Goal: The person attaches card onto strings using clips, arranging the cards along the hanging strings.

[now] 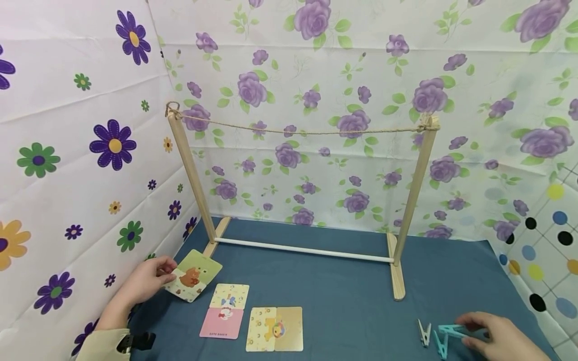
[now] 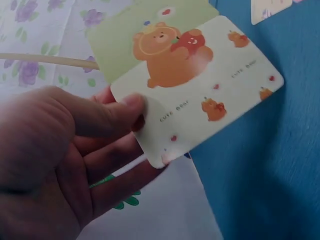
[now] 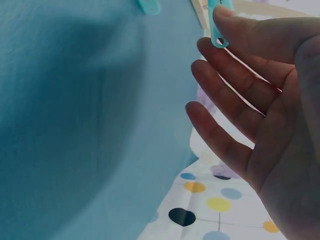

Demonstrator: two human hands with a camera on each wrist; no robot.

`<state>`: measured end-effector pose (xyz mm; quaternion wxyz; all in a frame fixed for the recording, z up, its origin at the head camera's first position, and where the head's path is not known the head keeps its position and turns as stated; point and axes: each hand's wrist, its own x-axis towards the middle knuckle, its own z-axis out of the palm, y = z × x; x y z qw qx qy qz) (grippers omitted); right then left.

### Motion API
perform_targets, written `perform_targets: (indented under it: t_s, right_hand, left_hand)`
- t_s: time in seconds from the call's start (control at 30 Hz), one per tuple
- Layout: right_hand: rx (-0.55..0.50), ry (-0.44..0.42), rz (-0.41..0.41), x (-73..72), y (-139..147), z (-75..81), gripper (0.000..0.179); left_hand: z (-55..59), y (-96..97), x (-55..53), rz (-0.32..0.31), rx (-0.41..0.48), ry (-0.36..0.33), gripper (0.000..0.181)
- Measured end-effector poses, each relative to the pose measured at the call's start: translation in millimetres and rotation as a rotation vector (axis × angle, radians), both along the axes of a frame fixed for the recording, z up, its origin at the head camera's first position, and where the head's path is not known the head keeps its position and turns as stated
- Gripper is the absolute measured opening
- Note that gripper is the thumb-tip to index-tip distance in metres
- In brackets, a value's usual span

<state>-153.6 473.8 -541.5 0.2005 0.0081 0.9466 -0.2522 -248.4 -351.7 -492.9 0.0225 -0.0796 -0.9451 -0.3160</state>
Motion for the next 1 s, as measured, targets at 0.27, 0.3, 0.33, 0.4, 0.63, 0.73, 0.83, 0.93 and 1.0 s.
perform_targets:
  t_s: [0.27,0.3,0.33,0.4,0.63,0.73,0.83,0.93,1.0]
  right_hand:
    - [0.014,0.18,0.069,-7.5,-16.2,17.0,0.042]
    - [0.013,0.2,0.066,-8.8,-18.8,19.1,0.04]
    - [0.014,0.221,0.064,-10.0,-21.4,21.0,0.039]
    - [0.015,0.271,0.067,-12.1,-26.5,24.5,0.037]
    - [0.058,0.531,0.116,-13.3,-44.7,32.8,0.032]
    - [0.073,0.607,0.138,-14.9,-51.9,37.0,0.035]
    - [0.072,0.664,0.155,-16.9,-58.5,41.6,0.039]
    - [0.061,0.724,0.174,-18.3,-62.4,46.1,0.043]
    - [0.048,0.752,0.182,-18.8,-64.3,49.6,0.045]
  left_hand:
    - [-9.4,12.5,0.4,0.058,0.147,-0.021,0.016]
    - [-10.9,14.8,0.3,0.068,0.164,-0.025,0.016]
    - [-12.5,17.3,0.0,0.078,0.18,-0.026,0.017]
    - [-15.0,22.7,-1.1,0.092,0.212,-0.026,0.017]
    - [-17.3,42.8,-5.5,0.114,0.275,0.0,0.015]
    - [-18.2,48.7,-6.5,0.119,0.301,0.011,0.015]
    - [-21.0,51.4,-6.1,0.121,0.323,0.02,0.015]
    - [-25.6,51.9,-5.2,0.119,0.346,0.031,0.014]
    - [-28.5,52.5,-4.3,0.12,0.363,0.036,0.014]
